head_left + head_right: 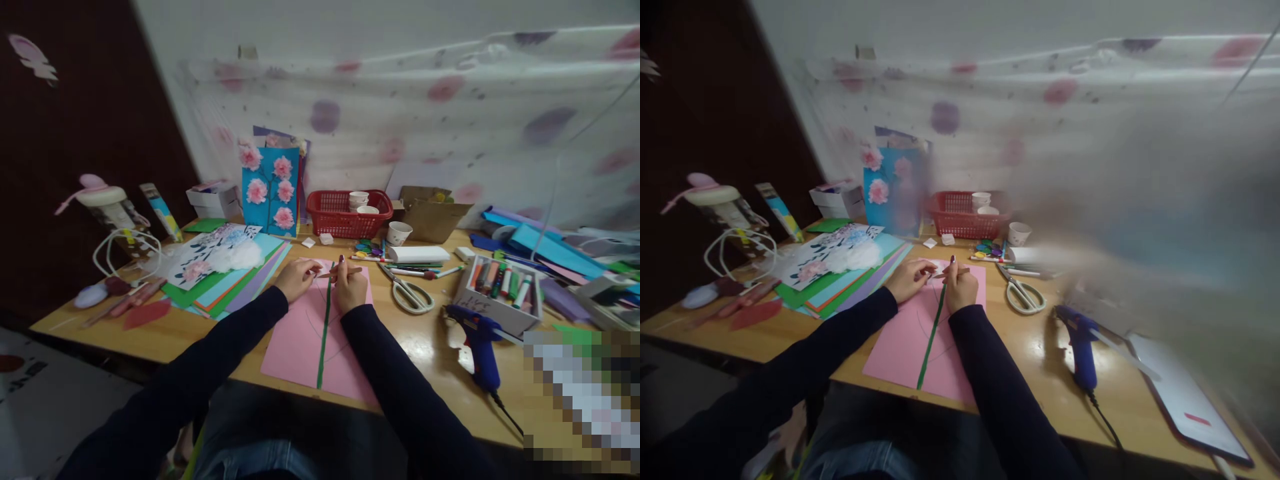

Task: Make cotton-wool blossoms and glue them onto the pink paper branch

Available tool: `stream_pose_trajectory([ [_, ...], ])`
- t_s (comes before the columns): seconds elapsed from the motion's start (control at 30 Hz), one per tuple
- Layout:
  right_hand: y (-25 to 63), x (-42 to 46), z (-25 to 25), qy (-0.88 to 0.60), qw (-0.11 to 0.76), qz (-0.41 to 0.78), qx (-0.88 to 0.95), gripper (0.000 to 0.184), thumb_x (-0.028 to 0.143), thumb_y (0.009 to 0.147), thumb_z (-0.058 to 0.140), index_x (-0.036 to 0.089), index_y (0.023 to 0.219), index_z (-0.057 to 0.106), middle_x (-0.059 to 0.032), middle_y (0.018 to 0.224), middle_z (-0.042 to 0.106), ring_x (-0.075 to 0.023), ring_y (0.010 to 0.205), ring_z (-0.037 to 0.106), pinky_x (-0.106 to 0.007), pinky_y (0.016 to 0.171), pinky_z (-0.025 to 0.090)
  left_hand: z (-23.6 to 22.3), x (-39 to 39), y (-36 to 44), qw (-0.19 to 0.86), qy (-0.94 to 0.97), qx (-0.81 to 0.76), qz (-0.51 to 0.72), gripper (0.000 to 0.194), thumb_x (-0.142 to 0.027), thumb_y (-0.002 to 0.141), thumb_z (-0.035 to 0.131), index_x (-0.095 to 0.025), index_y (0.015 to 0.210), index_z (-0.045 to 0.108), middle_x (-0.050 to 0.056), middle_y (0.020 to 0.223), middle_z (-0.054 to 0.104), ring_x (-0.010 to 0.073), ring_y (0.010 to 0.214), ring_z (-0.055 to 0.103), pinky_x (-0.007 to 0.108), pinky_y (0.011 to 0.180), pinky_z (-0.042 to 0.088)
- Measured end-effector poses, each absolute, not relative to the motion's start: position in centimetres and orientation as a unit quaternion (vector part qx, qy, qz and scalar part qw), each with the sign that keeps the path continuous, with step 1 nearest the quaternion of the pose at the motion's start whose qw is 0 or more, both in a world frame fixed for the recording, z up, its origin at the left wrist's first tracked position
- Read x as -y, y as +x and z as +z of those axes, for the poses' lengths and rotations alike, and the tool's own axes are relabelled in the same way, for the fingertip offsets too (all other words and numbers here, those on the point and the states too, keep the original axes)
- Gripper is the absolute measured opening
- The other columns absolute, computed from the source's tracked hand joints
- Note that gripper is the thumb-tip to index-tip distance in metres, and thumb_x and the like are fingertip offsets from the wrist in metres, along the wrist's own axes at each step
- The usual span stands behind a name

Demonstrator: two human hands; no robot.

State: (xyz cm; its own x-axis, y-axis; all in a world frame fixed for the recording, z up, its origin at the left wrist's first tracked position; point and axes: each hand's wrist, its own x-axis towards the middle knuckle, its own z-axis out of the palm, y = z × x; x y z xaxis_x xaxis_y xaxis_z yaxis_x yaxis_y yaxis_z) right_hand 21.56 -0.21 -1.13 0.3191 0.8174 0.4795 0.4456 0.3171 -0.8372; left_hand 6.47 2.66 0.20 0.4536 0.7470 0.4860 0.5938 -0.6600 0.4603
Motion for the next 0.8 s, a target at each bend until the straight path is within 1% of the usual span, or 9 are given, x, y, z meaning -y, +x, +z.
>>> stream_pose_trajectory([
  [0.07, 21.6, 0.2, -1.2, -0.565, 0.579, 0.154, 0.567, 0.053, 0.053, 0.090, 0.029, 0.019, 0.065, 0.060, -0.0010, 0.050, 0.060, -0.0145, 0.048, 0.056, -0.025, 0.052, 0.038, 0.4, -2.6, 6.2, 0.106, 0.849, -0.395, 0.335, 0.030, -0.003, 0.071, 0.053, -0.020, 0.093, 0.063, 0.004, 0.098, 0.068, 0.0188, 0.097, 0.060, 0.033, 0.090, 0.046],
  [0.13, 21.6, 0.2, -1.2, -0.569, 0.575, 0.148, 0.569, 0.053, 0.052, 0.091, 0.028, 0.019, 0.064, 0.059, -0.0011, 0.050, 0.060, -0.0147, 0.048, 0.056, -0.025, 0.052, 0.038, 0.7, -2.6, 5.4, 0.102, 0.849, -0.402, 0.328, 0.032, -0.007, 0.070, 0.057, -0.020, 0.098, 0.062, 0.005, 0.105, 0.065, 0.0197, 0.104, 0.058, 0.035, 0.095, 0.043],
  [0.2, 21.6, 0.2, -1.2, -0.574, 0.573, 0.142, 0.567, 0.053, 0.051, 0.092, 0.027, 0.019, 0.064, 0.059, -0.0013, 0.050, 0.060, -0.0150, 0.049, 0.057, -0.025, 0.053, 0.039, 0.7, -2.5, 4.4, 0.100, 0.847, -0.418, 0.312, 0.038, -0.017, 0.069, 0.065, -0.020, 0.106, 0.060, 0.007, 0.114, 0.062, 0.0215, 0.111, 0.054, 0.037, 0.099, 0.039],
  [0.23, 21.6, 0.2, -1.2, -0.575, 0.573, 0.140, 0.566, 0.053, 0.051, 0.092, 0.026, 0.019, 0.064, 0.059, -0.0014, 0.049, 0.060, -0.0152, 0.049, 0.057, -0.025, 0.053, 0.039, 0.7, -2.6, 3.9, 0.101, 0.847, -0.428, 0.299, 0.045, -0.025, 0.067, 0.069, -0.020, 0.110, 0.058, 0.008, 0.119, 0.060, 0.0231, 0.114, 0.052, 0.038, 0.101, 0.038],
  [0.3, 21.6, 0.2, -1.2, -0.576, 0.574, 0.137, 0.565, 0.053, 0.050, 0.092, 0.026, 0.019, 0.064, 0.059, -0.0016, 0.049, 0.060, -0.0153, 0.050, 0.058, -0.025, 0.054, 0.039, 0.5, -2.6, 3.0, 0.103, 0.846, -0.451, 0.265, 0.065, -0.040, 0.060, 0.075, -0.020, 0.118, 0.055, 0.011, 0.128, 0.054, 0.0279, 0.121, 0.047, 0.043, 0.104, 0.033],
  [0.4, 21.5, 0.1, -1.4, -0.575, 0.574, 0.137, 0.566, 0.053, 0.050, 0.092, 0.027, 0.018, 0.065, 0.059, -0.0018, 0.049, 0.060, -0.0153, 0.049, 0.058, -0.025, 0.054, 0.040, 0.3, -2.6, 2.5, 0.108, 0.841, -0.485, 0.213, 0.090, -0.053, 0.050, 0.078, -0.020, 0.128, 0.047, 0.014, 0.137, 0.047, 0.0350, 0.127, 0.039, 0.051, 0.105, 0.026],
  [0.47, 21.5, 0.1, -1.5, -0.574, 0.572, 0.137, 0.570, 0.052, 0.050, 0.092, 0.027, 0.018, 0.066, 0.060, -0.0017, 0.050, 0.061, -0.0151, 0.049, 0.058, -0.025, 0.053, 0.040, 0.3, -2.5, 2.6, 0.111, 0.838, -0.500, 0.189, 0.097, -0.056, 0.050, 0.076, -0.020, 0.133, 0.041, 0.015, 0.140, 0.044, 0.0364, 0.129, 0.037, 0.052, 0.105, 0.025],
  [0.53, 21.5, 0.1, -1.5, -0.573, 0.568, 0.136, 0.575, 0.052, 0.049, 0.092, 0.027, 0.018, 0.067, 0.060, -0.0016, 0.051, 0.061, -0.0148, 0.050, 0.058, -0.024, 0.054, 0.040, 0.4, -2.4, 2.8, 0.114, 0.836, -0.508, 0.173, 0.098, -0.057, 0.053, 0.075, -0.019, 0.136, 0.038, 0.016, 0.140, 0.043, 0.0362, 0.129, 0.037, 0.052, 0.105, 0.025],
  [0.8, 21.5, 0.1, -1.1, -0.571, 0.538, 0.146, 0.603, 0.049, 0.047, 0.091, 0.031, 0.018, 0.068, 0.062, -0.0025, 0.054, 0.064, -0.0142, 0.052, 0.059, -0.023, 0.052, 0.039, 0.2, -2.5, 2.8, 0.111, 0.836, -0.514, 0.158, 0.100, -0.058, 0.053, 0.074, -0.019, 0.137, 0.035, 0.016, 0.141, 0.043, 0.0372, 0.129, 0.038, 0.052, 0.104, 0.027],
])
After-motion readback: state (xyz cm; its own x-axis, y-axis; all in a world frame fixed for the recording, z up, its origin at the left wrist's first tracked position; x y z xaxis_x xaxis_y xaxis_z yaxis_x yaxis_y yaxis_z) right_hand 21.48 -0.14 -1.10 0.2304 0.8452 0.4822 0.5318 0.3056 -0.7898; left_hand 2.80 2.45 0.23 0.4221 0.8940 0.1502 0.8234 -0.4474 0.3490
